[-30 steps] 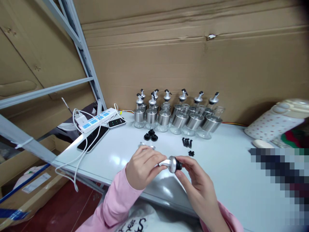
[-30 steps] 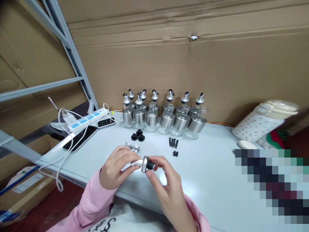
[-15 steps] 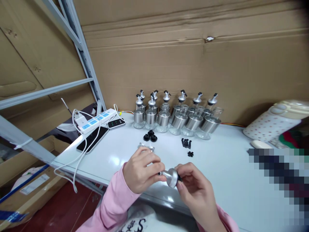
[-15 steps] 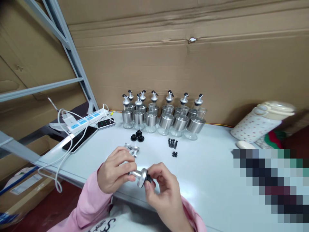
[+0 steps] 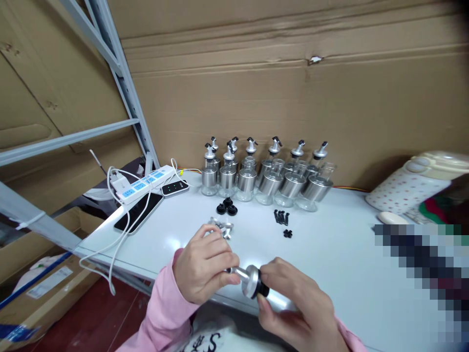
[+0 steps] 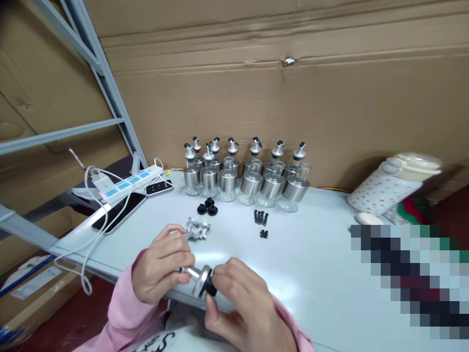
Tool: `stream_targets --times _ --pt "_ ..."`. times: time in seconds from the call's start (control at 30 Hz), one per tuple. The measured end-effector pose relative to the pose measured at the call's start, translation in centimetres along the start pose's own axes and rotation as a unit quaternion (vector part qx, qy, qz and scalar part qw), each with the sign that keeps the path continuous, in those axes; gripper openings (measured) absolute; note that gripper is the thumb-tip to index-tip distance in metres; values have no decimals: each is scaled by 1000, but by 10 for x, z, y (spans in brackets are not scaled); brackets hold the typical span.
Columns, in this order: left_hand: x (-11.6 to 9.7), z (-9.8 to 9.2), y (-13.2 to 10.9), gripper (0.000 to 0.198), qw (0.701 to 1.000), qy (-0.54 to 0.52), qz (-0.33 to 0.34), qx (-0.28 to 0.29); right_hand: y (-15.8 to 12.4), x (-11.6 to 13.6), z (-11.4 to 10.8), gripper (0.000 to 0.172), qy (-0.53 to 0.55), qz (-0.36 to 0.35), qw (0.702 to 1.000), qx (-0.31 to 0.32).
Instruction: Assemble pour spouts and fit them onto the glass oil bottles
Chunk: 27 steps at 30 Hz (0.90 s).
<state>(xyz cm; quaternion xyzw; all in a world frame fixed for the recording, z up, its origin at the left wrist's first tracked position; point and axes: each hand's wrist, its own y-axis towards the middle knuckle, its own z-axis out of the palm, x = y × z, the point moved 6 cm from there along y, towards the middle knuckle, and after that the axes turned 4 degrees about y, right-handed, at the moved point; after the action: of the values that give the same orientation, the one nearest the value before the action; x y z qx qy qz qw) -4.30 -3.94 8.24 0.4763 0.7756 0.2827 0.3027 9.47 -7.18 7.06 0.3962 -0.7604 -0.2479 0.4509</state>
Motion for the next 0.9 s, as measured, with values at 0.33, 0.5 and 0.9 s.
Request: stream_targets --times 0.33,0.5,0.9 --pt "-5 -8 -4 35 999 -35 -16 -11 12 18 0 41 -136 -128 979 85" --pt "6 -18 -10 34 996 -54 -30 -63 11 21 -11 23 -159 -130 972 118" --pt "61 -42 -30 13 954 156 -197 -163 45 -106 -22 26 -180 78 947 253"
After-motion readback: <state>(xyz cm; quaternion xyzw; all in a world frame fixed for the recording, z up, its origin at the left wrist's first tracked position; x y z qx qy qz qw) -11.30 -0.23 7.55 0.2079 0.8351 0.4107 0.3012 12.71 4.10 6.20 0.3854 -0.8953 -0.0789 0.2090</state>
